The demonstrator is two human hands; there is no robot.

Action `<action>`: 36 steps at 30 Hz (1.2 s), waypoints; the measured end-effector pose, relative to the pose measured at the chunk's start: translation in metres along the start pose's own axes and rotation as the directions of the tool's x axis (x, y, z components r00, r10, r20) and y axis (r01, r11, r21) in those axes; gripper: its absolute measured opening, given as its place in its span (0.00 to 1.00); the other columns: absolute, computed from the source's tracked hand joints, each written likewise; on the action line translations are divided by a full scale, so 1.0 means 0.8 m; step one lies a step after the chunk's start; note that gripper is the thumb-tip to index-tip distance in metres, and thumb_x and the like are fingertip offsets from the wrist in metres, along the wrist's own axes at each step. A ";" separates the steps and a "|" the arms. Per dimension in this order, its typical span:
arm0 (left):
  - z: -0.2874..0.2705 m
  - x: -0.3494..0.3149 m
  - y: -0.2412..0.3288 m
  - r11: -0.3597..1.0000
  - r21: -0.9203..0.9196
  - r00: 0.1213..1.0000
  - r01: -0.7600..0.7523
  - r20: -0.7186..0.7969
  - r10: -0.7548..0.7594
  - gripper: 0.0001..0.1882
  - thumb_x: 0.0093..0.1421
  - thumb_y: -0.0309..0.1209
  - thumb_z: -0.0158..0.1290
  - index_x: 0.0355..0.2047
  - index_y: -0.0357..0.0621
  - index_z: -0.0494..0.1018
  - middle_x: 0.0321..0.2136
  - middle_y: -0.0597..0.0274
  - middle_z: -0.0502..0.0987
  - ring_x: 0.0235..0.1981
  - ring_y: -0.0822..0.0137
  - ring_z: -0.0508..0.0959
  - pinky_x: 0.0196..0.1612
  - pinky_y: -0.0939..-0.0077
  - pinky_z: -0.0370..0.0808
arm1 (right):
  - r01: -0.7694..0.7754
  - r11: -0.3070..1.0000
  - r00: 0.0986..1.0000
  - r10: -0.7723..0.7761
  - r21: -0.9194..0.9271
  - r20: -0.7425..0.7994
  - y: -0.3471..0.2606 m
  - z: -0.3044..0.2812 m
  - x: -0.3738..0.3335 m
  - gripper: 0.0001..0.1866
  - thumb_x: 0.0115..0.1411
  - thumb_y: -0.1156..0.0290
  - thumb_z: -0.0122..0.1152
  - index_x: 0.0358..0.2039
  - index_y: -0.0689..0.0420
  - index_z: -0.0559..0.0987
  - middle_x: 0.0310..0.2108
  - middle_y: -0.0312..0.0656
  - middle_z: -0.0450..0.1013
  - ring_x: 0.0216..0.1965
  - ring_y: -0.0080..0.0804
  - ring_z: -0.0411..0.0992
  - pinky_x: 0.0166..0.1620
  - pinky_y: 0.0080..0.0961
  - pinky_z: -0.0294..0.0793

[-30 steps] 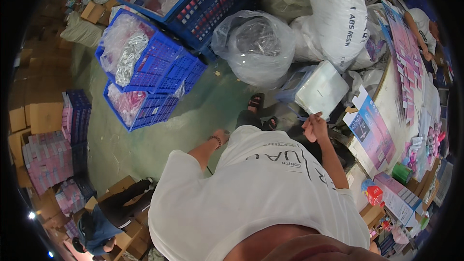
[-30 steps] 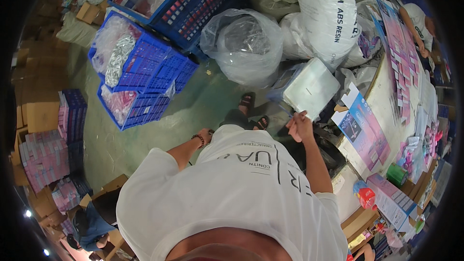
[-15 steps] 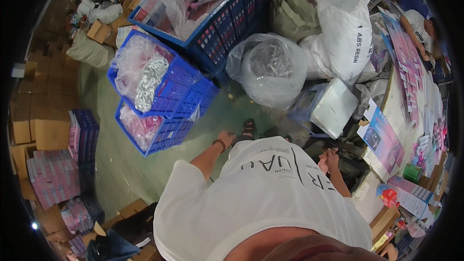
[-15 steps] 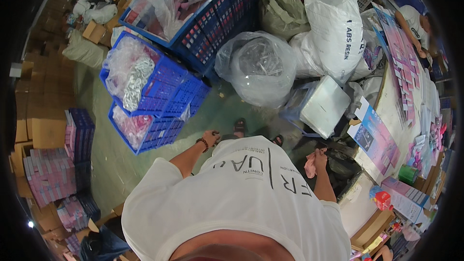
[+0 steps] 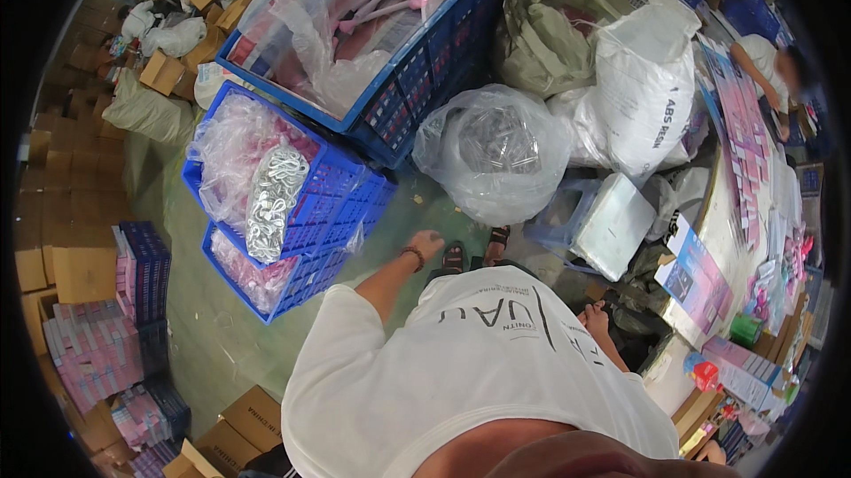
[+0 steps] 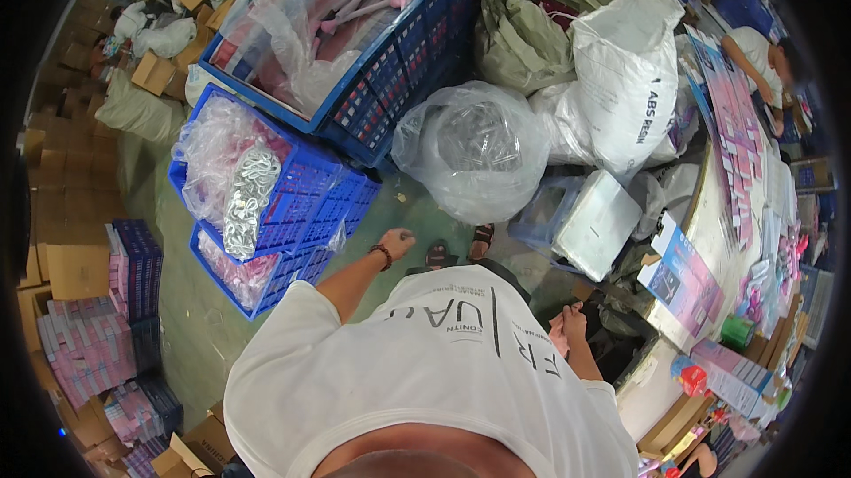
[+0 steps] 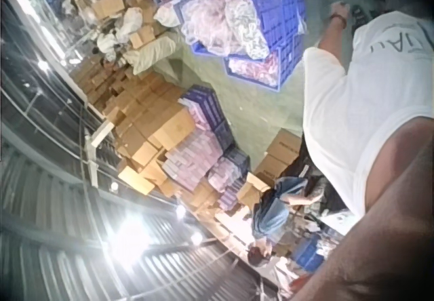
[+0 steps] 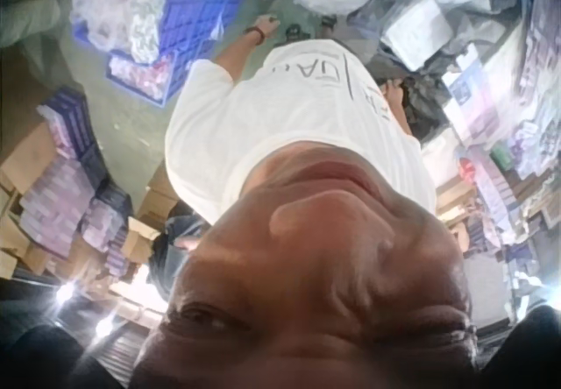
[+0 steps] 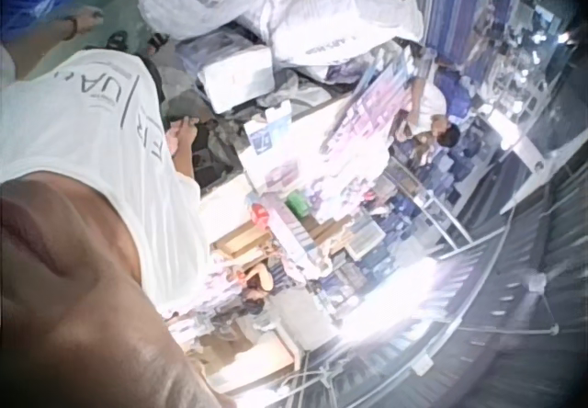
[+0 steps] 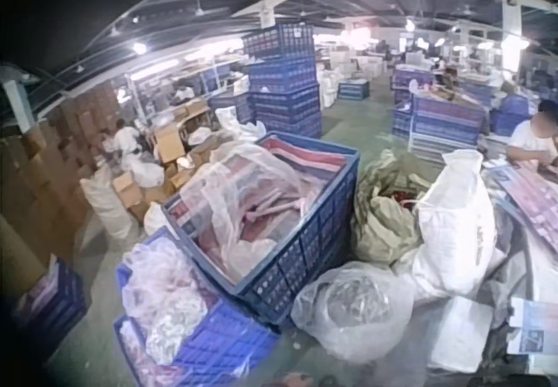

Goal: The person retrieves white baton handles from a crate and places them on a table. They then pick up pink decorative heads from a blue bin and attach each head to a handle by hand, repeating the process for multiple units.

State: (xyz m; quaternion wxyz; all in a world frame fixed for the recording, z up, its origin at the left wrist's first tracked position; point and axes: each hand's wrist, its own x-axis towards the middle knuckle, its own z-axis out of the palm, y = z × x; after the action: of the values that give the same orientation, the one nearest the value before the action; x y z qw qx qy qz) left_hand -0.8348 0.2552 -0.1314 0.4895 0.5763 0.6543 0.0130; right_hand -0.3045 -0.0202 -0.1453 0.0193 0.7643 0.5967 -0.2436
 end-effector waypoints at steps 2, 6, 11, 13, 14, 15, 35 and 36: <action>0.005 0.007 0.038 0.993 0.050 0.994 -0.105 0.001 0.106 0.24 0.53 0.42 0.55 0.47 0.39 0.74 0.41 0.50 0.79 0.40 0.57 0.80 0.45 0.67 0.75 | -0.278 0.940 0.958 0.256 0.196 0.133 0.024 -0.004 0.032 0.16 0.54 0.59 0.56 0.32 0.61 0.71 0.26 0.56 0.71 0.28 0.54 0.73 0.29 0.48 0.71; -0.029 0.004 0.133 0.988 -0.074 0.989 -0.137 0.043 0.140 0.24 0.55 0.42 0.54 0.47 0.38 0.74 0.43 0.48 0.77 0.44 0.53 0.78 0.49 0.66 0.73 | 0.193 0.963 0.981 -0.183 -0.190 0.070 0.029 -0.036 0.158 0.08 0.55 0.64 0.49 0.31 0.53 0.71 0.25 0.55 0.71 0.24 0.55 0.73 0.22 0.49 0.69; -0.123 -0.008 0.237 0.934 -0.250 0.963 -0.255 -0.148 0.223 0.22 0.59 0.37 0.54 0.49 0.36 0.72 0.45 0.49 0.77 0.44 0.59 0.78 0.48 0.70 0.73 | 0.459 0.877 0.879 -0.472 -0.144 -0.071 -0.051 -0.120 0.364 0.11 0.49 0.68 0.56 0.34 0.55 0.70 0.32 0.55 0.72 0.26 0.55 0.73 0.26 0.47 0.71; -0.173 -0.010 0.268 0.851 -0.434 0.951 -0.298 -0.217 0.222 0.19 0.60 0.32 0.54 0.49 0.35 0.71 0.44 0.52 0.77 0.44 0.66 0.77 0.47 0.74 0.73 | 0.613 0.776 0.752 -0.631 -0.150 -0.192 -0.101 -0.164 0.442 0.13 0.50 0.66 0.56 0.38 0.54 0.71 0.31 0.57 0.72 0.28 0.56 0.73 0.29 0.48 0.71; -0.200 -0.008 0.281 0.812 -0.447 0.920 -0.376 -0.288 0.267 0.18 0.60 0.31 0.54 0.50 0.35 0.70 0.43 0.55 0.77 0.43 0.69 0.76 0.47 0.75 0.73 | 0.667 0.727 0.680 -0.683 -0.161 -0.266 -0.131 -0.187 0.481 0.15 0.52 0.66 0.55 0.41 0.53 0.72 0.29 0.58 0.72 0.30 0.57 0.73 0.31 0.50 0.71; -0.230 -0.006 0.292 0.774 -0.463 0.892 -0.432 -0.345 0.292 0.18 0.61 0.29 0.54 0.50 0.35 0.70 0.42 0.57 0.77 0.42 0.72 0.76 0.46 0.77 0.73 | 0.519 0.851 0.848 -0.503 0.077 -0.167 -0.165 -0.211 0.519 0.15 0.53 0.64 0.55 0.41 0.52 0.72 0.27 0.57 0.71 0.29 0.57 0.73 0.30 0.49 0.72; -0.522 0.570 0.182 0.951 -0.185 0.942 -0.249 -0.276 0.193 0.24 0.56 0.37 0.54 0.49 0.33 0.72 0.33 0.54 0.79 0.31 0.66 0.78 0.33 0.75 0.75 | 0.555 0.828 0.825 -0.560 -0.082 -0.079 -0.755 -0.497 0.912 0.12 0.57 0.62 0.49 0.23 0.55 0.73 0.20 0.43 0.73 0.25 0.48 0.72 0.31 0.39 0.69; -0.512 0.591 0.175 0.958 -0.162 0.947 -0.236 -0.260 0.189 0.24 0.56 0.38 0.54 0.49 0.34 0.72 0.34 0.52 0.79 0.33 0.64 0.79 0.35 0.74 0.75 | 0.551 0.823 0.826 -0.562 -0.135 -0.051 -0.754 -0.495 0.914 0.12 0.57 0.62 0.49 0.23 0.55 0.73 0.20 0.44 0.73 0.26 0.49 0.72 0.30 0.40 0.68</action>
State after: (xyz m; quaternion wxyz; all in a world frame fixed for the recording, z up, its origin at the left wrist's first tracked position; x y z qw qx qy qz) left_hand -0.9317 0.8888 -0.1329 0.4548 0.5882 0.6386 0.1985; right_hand -0.5983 0.9398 0.0718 -0.0354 0.5646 0.8069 -0.1698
